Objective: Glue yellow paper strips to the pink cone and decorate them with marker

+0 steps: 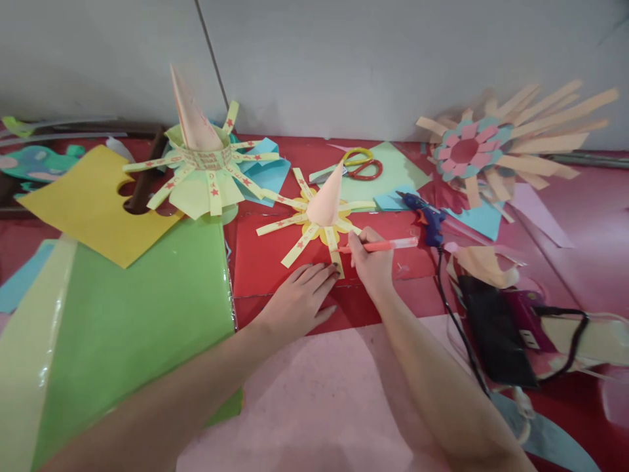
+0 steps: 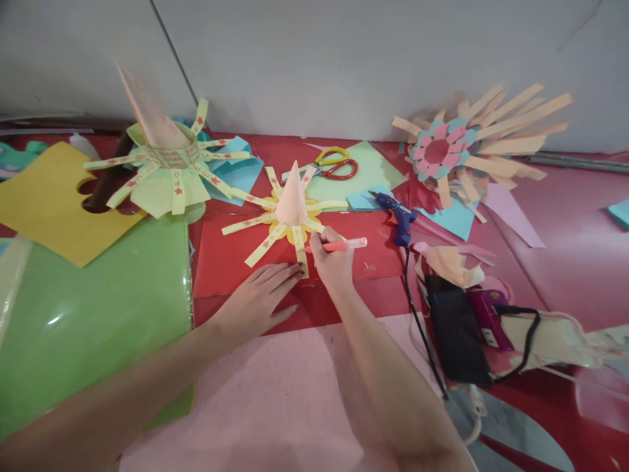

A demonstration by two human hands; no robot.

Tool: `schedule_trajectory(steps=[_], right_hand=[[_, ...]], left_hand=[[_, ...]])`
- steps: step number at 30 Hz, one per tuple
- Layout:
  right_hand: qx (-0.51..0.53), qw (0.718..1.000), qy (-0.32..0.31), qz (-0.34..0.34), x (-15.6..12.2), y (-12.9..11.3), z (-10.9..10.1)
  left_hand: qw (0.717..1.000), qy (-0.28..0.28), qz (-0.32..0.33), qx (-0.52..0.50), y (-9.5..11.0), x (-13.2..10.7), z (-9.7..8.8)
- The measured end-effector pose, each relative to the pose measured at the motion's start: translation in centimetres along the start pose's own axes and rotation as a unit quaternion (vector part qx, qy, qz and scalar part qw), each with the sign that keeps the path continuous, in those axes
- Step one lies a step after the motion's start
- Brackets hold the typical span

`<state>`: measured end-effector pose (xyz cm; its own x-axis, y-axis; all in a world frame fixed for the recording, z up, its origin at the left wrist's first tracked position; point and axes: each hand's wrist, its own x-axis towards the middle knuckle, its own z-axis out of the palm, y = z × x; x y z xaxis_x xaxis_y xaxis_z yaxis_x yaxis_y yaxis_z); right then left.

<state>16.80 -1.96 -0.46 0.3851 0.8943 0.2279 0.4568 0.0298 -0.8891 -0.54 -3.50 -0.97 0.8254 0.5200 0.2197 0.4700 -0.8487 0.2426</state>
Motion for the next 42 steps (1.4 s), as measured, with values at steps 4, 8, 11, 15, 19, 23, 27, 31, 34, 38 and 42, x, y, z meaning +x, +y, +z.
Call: schedule_trajectory(steps=[4, 8, 11, 15, 19, 23, 27, 31, 34, 38, 42], right_hand=[[-0.006, 1.0, 0.016, -0.001, 0.05, 0.18, -0.01], [-0.016, 1.0, 0.019, -0.01, 0.0, 0.12, -0.07], [-0.018, 1.0, 0.021, -0.008, -0.01, -0.03, -0.07], [-0.009, 1.0, 0.022, -0.004, 0.04, -0.18, -0.04], [-0.003, 1.0, 0.018, 0.006, 0.04, -0.19, -0.02], [0.01, 1.0, 0.005, 0.022, -0.06, -0.1, 0.07], [0.038, 0.998, -0.009, 0.054, -0.15, -0.11, 0.18], [0.025, 0.998, -0.012, 0.062, -0.18, -0.41, 0.1], [0.001, 0.999, -0.018, 0.043, -0.15, -0.59, -0.02], [-0.009, 1.0, -0.021, 0.019, -0.09, -0.51, -0.05], [-0.011, 1.0, -0.021, 0.008, -0.03, -0.28, 0.01]], left_hand=[[1.0, -0.003, -0.002, -0.003, -0.01, -0.03, 0.09], [1.0, 0.0, 0.0, 0.009, 0.01, -0.12, 0.21], [1.0, 0.004, 0.002, 0.013, 0.04, -0.08, 0.08], [1.0, 0.005, 0.001, 0.018, 0.06, 0.01, -0.07], [1.0, 0.005, 0.003, 0.017, 0.04, 0.01, 0.0], [1.0, 0.004, 0.004, 0.01, 0.01, 0.01, 0.03], [1.0, 0.007, 0.002, 0.008, 0.05, 0.02, 0.04], [1.0, 0.01, 0.003, 0.006, 0.06, -0.04, 0.12], [1.0, 0.01, 0.001, 0.005, 0.01, -0.07, 0.19], [1.0, 0.004, 0.0, -0.006, -0.02, -0.05, 0.18], [1.0, 0.004, 0.0, -0.004, 0.02, -0.05, 0.05]])
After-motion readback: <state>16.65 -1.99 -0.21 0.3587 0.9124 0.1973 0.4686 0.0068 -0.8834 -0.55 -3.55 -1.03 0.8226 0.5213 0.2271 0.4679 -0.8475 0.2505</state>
